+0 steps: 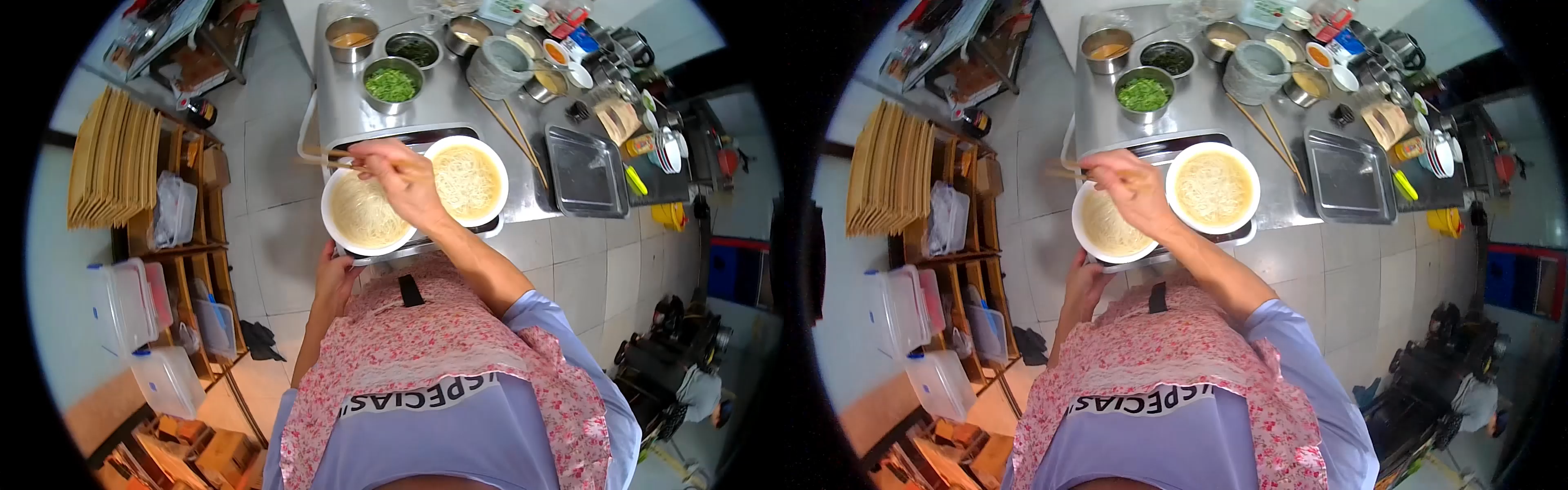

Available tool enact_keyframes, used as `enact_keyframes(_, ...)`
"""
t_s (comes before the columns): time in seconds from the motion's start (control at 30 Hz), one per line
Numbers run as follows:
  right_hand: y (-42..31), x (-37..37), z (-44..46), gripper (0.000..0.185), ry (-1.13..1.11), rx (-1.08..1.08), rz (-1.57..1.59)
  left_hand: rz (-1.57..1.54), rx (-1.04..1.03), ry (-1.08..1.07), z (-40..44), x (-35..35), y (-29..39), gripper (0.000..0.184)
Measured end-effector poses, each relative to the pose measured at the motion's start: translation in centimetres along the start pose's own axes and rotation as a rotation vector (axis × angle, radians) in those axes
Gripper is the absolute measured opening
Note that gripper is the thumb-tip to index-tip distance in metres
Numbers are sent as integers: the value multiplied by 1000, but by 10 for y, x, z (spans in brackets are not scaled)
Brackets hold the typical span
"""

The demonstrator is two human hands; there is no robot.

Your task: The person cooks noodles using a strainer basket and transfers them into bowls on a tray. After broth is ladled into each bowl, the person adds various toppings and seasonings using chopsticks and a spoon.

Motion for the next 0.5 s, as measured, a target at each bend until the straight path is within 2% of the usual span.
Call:
enact_keyframes(0.03,-9,2,1,20,-75,253,-237,8,-10,12,2,1,-1,78)
enact_keyframes(0.13,-1,23,-10,19,79,-94,121,64,-8,30,5,-6,10,78)
enact_keyframes(0.17,-4,41,-10,21,184,-131,154,81,-1,41,5,-10,14,78)
enact_keyframes(0.33,-57,154,-53,32,713,92,-102,103,27,59,6,-17,32,79)
enact_keyframes(0.5,-67,204,-110,31,825,-7,-233,114,37,46,14,-13,40,77)
Point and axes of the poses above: each hand's wrist, its own z-axis towards the middle knuckle, its own x-axis out of the back of the hand, y = z × x, the point moved 2 cm from there along z, towards the middle knuckle, and after that the axes turned 8 degrees about z, right-handed, at the moved point
